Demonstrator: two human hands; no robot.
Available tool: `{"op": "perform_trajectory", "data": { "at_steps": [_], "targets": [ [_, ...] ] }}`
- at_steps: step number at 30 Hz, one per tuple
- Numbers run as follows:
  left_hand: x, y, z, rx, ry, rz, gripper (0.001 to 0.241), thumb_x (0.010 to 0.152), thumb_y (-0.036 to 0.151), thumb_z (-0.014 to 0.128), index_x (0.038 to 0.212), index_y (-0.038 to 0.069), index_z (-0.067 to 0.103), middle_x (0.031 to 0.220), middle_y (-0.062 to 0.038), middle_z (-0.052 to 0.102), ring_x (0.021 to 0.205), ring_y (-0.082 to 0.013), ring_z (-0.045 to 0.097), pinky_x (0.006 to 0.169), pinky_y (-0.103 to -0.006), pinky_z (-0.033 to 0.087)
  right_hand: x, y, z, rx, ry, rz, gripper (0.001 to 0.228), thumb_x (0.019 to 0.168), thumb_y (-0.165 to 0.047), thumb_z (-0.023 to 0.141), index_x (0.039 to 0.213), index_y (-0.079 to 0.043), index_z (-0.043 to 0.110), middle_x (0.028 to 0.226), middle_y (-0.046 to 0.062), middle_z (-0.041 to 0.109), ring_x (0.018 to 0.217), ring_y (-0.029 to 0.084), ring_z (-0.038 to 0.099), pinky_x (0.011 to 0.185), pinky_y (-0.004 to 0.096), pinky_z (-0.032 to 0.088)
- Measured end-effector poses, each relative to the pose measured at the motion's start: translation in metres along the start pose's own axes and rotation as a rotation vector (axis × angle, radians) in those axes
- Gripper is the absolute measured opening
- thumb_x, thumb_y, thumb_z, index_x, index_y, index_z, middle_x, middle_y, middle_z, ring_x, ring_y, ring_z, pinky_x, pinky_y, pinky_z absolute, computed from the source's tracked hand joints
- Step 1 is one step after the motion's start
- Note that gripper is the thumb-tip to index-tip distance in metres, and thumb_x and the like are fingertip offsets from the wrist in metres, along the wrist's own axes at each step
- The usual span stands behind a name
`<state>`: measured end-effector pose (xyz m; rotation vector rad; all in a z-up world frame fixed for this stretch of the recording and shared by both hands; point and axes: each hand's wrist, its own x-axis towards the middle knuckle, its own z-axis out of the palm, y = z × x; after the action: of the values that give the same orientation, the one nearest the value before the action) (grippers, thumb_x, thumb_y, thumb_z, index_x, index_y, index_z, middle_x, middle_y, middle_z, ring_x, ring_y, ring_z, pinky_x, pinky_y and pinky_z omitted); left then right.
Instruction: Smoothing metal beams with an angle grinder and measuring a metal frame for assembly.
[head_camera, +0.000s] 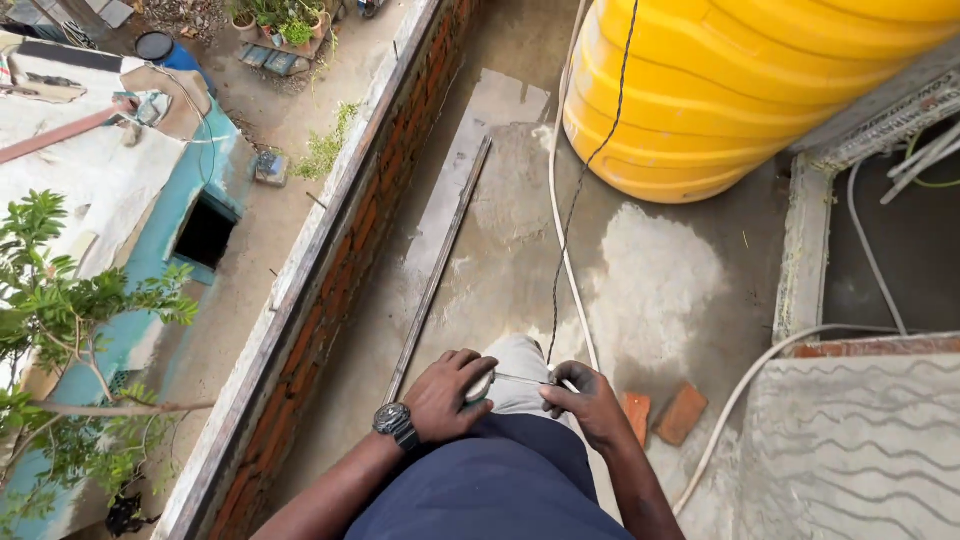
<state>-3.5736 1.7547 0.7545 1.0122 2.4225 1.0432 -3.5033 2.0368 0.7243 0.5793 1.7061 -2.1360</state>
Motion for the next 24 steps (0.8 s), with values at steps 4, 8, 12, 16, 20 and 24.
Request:
{"op": "perform_trajectory", "data": {
  "at_steps": [4, 8, 12, 16, 20, 24],
  "targets": [
    [0.088, -0.111, -0.019, 0.14, -0.017, -0.434, 0.051, 0.088, 0.041, 0.065, 0.133, 0.017, 0.059, 0.126, -0.008, 0.062, 0.109, -0.0259, 0.061, 0.085, -0.0429, 0.056, 0.108, -0.056, -0.102, 0.189, 0.285, -0.167, 0.018, 0.082, -0.003, 0.077, 0.098, -0.003, 0.068, 0.081, 0.01, 0.069, 0.064, 0.017, 0.065, 0.057, 0.029, 0.052],
    [0.164, -0.241, -0.043, 0.216, -0.094, -0.749, 0.054, 0.091, 0.055, 0.06, 0.135, 0.025, 0.058, 0.131, -0.002, 0.059, 0.107, -0.0202, 0.06, 0.08, -0.0372, 0.06, 0.24, -0.157, -0.187, 0.276, 0.355, -0.395, 0.013, 0.09, -0.003, 0.074, 0.102, -0.003, 0.068, 0.085, 0.007, 0.068, 0.07, 0.014, 0.064, 0.061, 0.027, 0.049],
    [0.2, -0.32, -0.067, 0.209, -0.04, -0.902, 0.048, 0.096, 0.058, 0.051, 0.131, 0.028, 0.062, 0.134, -0.003, 0.061, 0.121, -0.0211, 0.059, 0.091, -0.0392, 0.058, 0.366, -0.267, -0.218, 0.331, 0.379, -0.484, 0.015, 0.09, -0.003, 0.073, 0.104, -0.004, 0.068, 0.088, 0.006, 0.069, 0.07, 0.014, 0.062, 0.06, 0.026, 0.048],
    [0.25, -0.322, -0.12, 0.186, 0.015, -0.966, 0.048, 0.094, 0.059, 0.053, 0.126, 0.026, 0.068, 0.129, -0.004, 0.068, 0.119, -0.0235, 0.065, 0.099, -0.0418, 0.056, 0.478, -0.362, -0.194, 0.252, 0.277, -0.428, 0.019, 0.095, -0.006, 0.076, 0.112, 0.0, 0.068, 0.092, 0.007, 0.065, 0.074, 0.015, 0.06, 0.062, 0.027, 0.047],
    [0.298, -0.353, -0.145, 0.125, 0.063, -1.058, 0.051, 0.093, 0.059, 0.056, 0.126, 0.022, 0.069, 0.129, -0.009, 0.07, 0.117, -0.0281, 0.068, 0.1, -0.0437, 0.056, 0.556, -0.43, -0.169, -0.288, 0.342, -0.511, 0.035, 0.097, -0.013, 0.07, 0.129, 0.0, 0.065, 0.117, 0.002, 0.061, 0.089, 0.01, 0.058, 0.07, 0.025, 0.049],
    [0.366, -0.387, -0.167, -0.009, 0.136, -1.247, 0.054, 0.092, 0.059, 0.06, 0.126, 0.019, 0.071, 0.123, -0.015, 0.075, 0.114, -0.0336, 0.072, 0.1, -0.0454, 0.057, 0.67, -0.439, -0.197, -0.521, 0.316, -0.614, 0.041, 0.102, -0.011, 0.065, 0.141, 0.001, 0.061, 0.128, 0.005, 0.058, 0.104, 0.012, 0.059, 0.087, 0.025, 0.051]
  ]
}}
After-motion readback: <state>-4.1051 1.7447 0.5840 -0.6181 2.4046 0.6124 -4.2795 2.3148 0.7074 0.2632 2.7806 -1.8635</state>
